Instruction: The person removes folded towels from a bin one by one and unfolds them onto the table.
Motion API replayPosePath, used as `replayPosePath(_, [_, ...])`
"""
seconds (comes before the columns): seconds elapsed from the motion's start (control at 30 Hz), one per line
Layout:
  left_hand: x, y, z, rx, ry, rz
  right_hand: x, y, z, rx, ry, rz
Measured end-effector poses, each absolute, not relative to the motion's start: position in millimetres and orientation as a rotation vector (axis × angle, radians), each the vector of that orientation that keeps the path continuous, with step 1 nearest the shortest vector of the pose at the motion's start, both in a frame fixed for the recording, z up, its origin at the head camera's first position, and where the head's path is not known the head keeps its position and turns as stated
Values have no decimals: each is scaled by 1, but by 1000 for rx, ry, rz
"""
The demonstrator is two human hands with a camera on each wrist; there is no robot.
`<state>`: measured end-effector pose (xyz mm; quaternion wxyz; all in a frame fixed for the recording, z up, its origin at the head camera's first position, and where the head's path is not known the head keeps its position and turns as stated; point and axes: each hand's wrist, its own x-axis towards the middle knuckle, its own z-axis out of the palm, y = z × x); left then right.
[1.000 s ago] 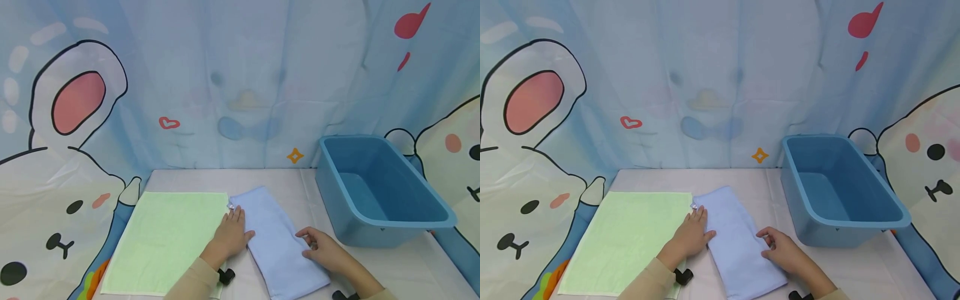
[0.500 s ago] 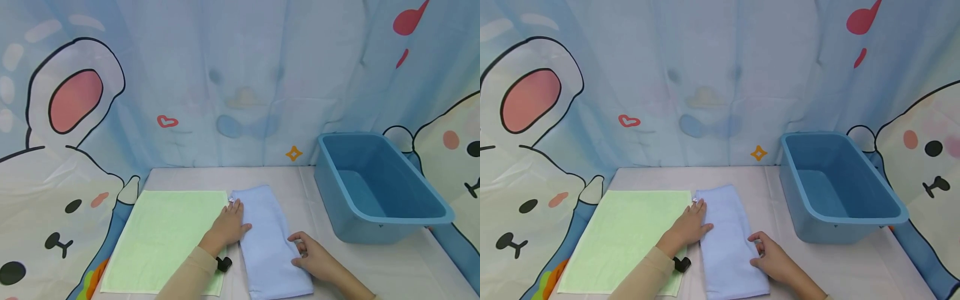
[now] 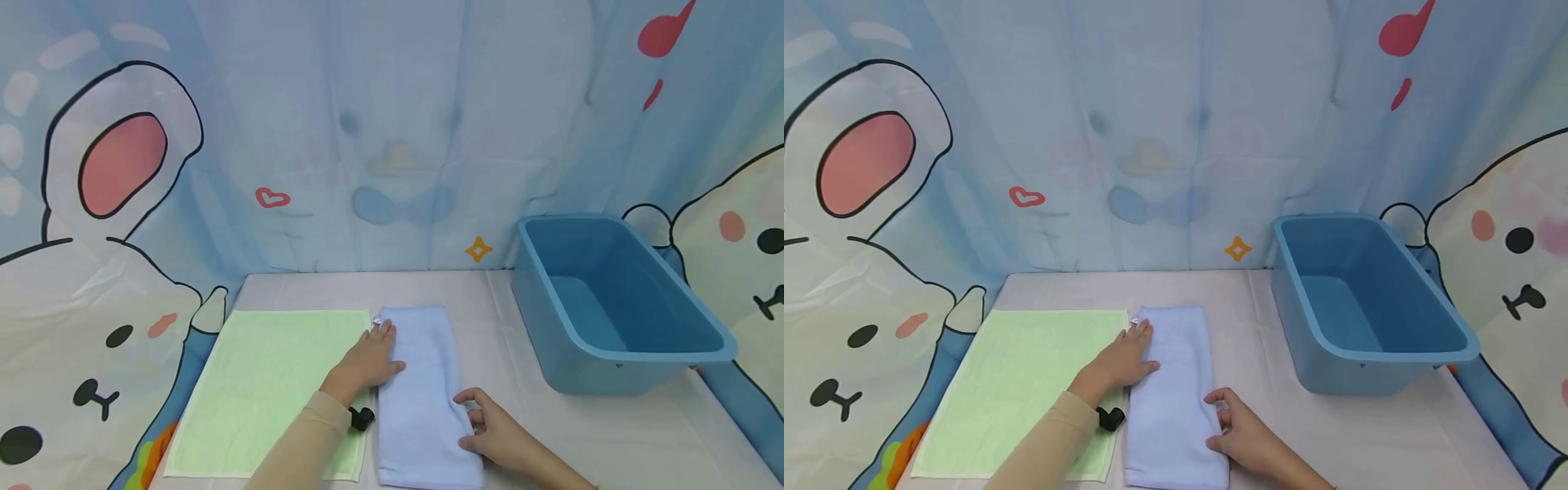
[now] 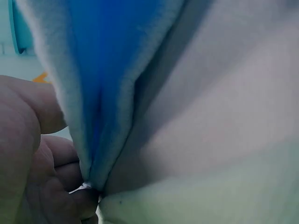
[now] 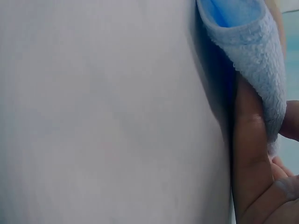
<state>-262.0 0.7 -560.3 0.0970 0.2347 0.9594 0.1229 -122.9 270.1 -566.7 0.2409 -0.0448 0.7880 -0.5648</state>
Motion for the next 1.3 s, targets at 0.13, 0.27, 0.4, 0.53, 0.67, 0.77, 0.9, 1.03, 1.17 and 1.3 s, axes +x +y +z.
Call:
replayPosePath(0.13, [-262,-2,-558,693,2832,373,-118,258,-568,-100,2145,-1557])
replayPosePath(0.27, [-261,-4,-556,684,2824,391,-115,250,-570,-104,2142,-1582])
replayPosePath(0.4, [-260,-5,-554,679,2820,400,-113,247,-570,-75,2187,-1561])
replayPosePath(0.53, [-258,-6,-554,687,2821,414,-112,247,-567,12,2276,-1467])
replayPosePath(0.67, [-254,-10,-555,699,2840,405,-112,249,-561,52,2348,-1370])
replayPosePath(0.77, [-249,-15,-554,699,2866,389,-114,253,-556,46,2381,-1315])
replayPosePath(0.9, [-238,-24,-550,687,2906,412,-121,258,-550,66,2467,-1232])
replayPosePath(1.03, [-224,-33,-546,671,2935,464,-132,261,-545,79,2606,-1163])
replayPosePath(1.17, [-207,-42,-546,658,2964,491,-151,258,-537,3,2720,-1163])
replayPosePath(1.3, [-190,-49,-551,647,2971,524,-173,247,-527,-136,2731,-1205])
